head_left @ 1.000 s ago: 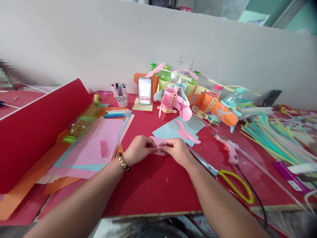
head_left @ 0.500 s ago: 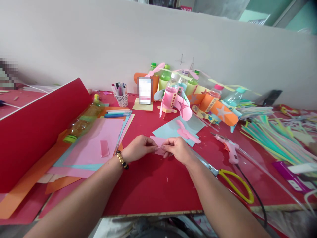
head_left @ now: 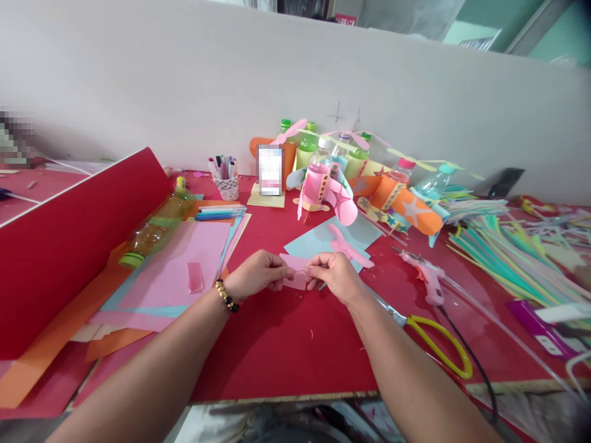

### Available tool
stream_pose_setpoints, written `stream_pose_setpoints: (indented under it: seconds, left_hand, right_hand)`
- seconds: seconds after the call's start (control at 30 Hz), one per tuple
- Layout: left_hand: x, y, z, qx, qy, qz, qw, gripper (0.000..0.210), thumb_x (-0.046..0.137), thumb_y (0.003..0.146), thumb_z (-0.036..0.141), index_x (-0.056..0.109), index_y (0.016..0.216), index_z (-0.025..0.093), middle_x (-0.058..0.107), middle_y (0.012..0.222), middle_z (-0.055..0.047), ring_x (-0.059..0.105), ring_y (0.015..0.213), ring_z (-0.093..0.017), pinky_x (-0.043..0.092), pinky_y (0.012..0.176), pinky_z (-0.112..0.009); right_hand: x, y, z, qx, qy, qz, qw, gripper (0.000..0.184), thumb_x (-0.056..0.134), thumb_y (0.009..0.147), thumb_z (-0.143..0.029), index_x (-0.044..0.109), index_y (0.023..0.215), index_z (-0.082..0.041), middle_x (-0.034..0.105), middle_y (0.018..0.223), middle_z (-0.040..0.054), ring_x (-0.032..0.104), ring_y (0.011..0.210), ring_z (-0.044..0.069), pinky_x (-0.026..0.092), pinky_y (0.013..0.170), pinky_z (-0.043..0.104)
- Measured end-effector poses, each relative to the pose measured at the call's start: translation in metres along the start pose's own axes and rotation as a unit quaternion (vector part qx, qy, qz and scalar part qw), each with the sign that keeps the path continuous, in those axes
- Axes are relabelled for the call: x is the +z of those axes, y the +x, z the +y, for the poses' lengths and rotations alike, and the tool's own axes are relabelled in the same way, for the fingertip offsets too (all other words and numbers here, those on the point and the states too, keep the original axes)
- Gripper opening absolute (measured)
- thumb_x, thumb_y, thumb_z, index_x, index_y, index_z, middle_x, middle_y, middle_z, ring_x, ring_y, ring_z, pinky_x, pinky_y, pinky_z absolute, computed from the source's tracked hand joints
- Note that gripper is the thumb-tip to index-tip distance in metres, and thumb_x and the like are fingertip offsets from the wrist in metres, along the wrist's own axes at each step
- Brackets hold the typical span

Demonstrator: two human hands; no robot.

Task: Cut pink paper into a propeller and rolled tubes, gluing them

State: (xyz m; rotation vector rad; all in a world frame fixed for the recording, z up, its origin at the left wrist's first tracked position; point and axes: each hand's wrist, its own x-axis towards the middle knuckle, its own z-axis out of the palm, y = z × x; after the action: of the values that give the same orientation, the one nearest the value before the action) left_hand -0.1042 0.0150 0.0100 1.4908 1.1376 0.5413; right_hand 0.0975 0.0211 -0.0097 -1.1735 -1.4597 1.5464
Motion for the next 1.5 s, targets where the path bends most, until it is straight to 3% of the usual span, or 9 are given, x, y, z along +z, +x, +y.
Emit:
stream_pose_setpoints:
  seconds: [0.4,0.57,0.8,1.03,1.2,1.33,1.4,1.5]
  left_hand:
    - [0.001,-0.001,-0.002,-0.001,-0.045,0.012,0.999,0.032,0.06,0.073,0.045,0.063,0.068,0.013,0.055,0.047,0.001,0.049,0.045,-0.008,0.04,0.052,-0.021]
    - [0.002,0.0,-0.003,0.005,-0.011,0.001,1.0,0.039,0.056,0.075,0.049,0.066,0.072,0.012,0.059,0.053,-0.001,0.052,0.051,-0.01,0.04,0.054,-0.022]
    - [0.008,0.004,-0.005,0.067,0.116,0.107,0.985,0.03,0.064,0.069,0.043,0.069,0.084,0.017,0.068,0.077,-0.002,0.059,0.071,-0.016,0.044,0.066,-0.025]
    - [0.011,0.004,-0.008,0.102,0.18,0.132,0.969,0.014,0.061,0.072,0.032,0.07,0.072,0.021,0.067,0.075,0.0,0.059,0.074,-0.016,0.043,0.067,-0.024]
    - [0.008,0.004,-0.009,0.075,0.132,0.088,0.984,0.018,0.06,0.072,0.034,0.069,0.072,0.018,0.067,0.072,0.0,0.058,0.069,-0.015,0.042,0.064,-0.024]
    - [0.004,0.006,-0.009,0.071,0.082,0.116,0.987,0.021,0.062,0.071,0.035,0.066,0.068,0.015,0.063,0.067,-0.001,0.053,0.064,-0.013,0.039,0.062,-0.024]
    - [0.001,0.006,-0.009,0.069,0.012,0.148,0.986,0.021,0.064,0.07,0.036,0.066,0.071,0.014,0.062,0.068,-0.001,0.052,0.064,-0.012,0.039,0.062,-0.024]
    - [0.0,0.006,-0.008,0.061,-0.14,0.16,0.975,0.023,0.067,0.069,0.036,0.064,0.072,0.013,0.059,0.067,-0.001,0.051,0.063,-0.01,0.04,0.063,-0.023]
  right_hand:
    - [0.001,-0.002,-0.002,-0.018,0.0,-0.01,1.0,0.02,0.066,0.07,-0.034,0.062,0.069,-0.015,0.064,0.059,0.0012,0.063,0.047,0.015,0.049,0.049,0.025]
    - [0.0,-0.002,-0.002,-0.008,-0.039,-0.003,0.999,0.02,0.064,0.071,-0.035,0.061,0.069,-0.015,0.064,0.058,0.0014,0.062,0.047,0.014,0.047,0.047,0.023]
    - [0.003,0.0,-0.002,0.013,-0.072,0.006,0.997,0.018,0.062,0.073,-0.033,0.06,0.069,-0.015,0.064,0.057,0.001,0.062,0.046,0.013,0.044,0.044,0.021]
    - [0.003,-0.001,0.004,0.011,-0.101,-0.003,0.995,0.021,0.061,0.075,-0.037,0.061,0.071,-0.016,0.065,0.057,0.0019,0.062,0.047,0.014,0.045,0.046,0.022]
    - [0.005,-0.001,0.004,-0.002,-0.108,-0.002,0.994,0.02,0.061,0.075,-0.035,0.061,0.07,-0.016,0.063,0.054,0.0007,0.062,0.047,0.014,0.045,0.047,0.023]
    - [0.006,0.003,0.006,-0.038,-0.082,0.053,0.994,0.02,0.065,0.071,-0.033,0.062,0.084,-0.018,0.064,0.062,-0.0008,0.061,0.052,0.014,0.049,0.053,0.026]
    - [0.006,0.004,0.008,-0.067,-0.11,0.08,0.988,0.025,0.067,0.07,-0.033,0.062,0.09,-0.019,0.066,0.067,0.0001,0.063,0.059,0.016,0.051,0.059,0.029]
    - [0.009,0.001,0.009,-0.119,-0.206,0.062,0.969,0.013,0.065,0.072,-0.028,0.067,0.083,-0.021,0.07,0.079,0.0028,0.065,0.071,0.018,0.05,0.069,0.031]
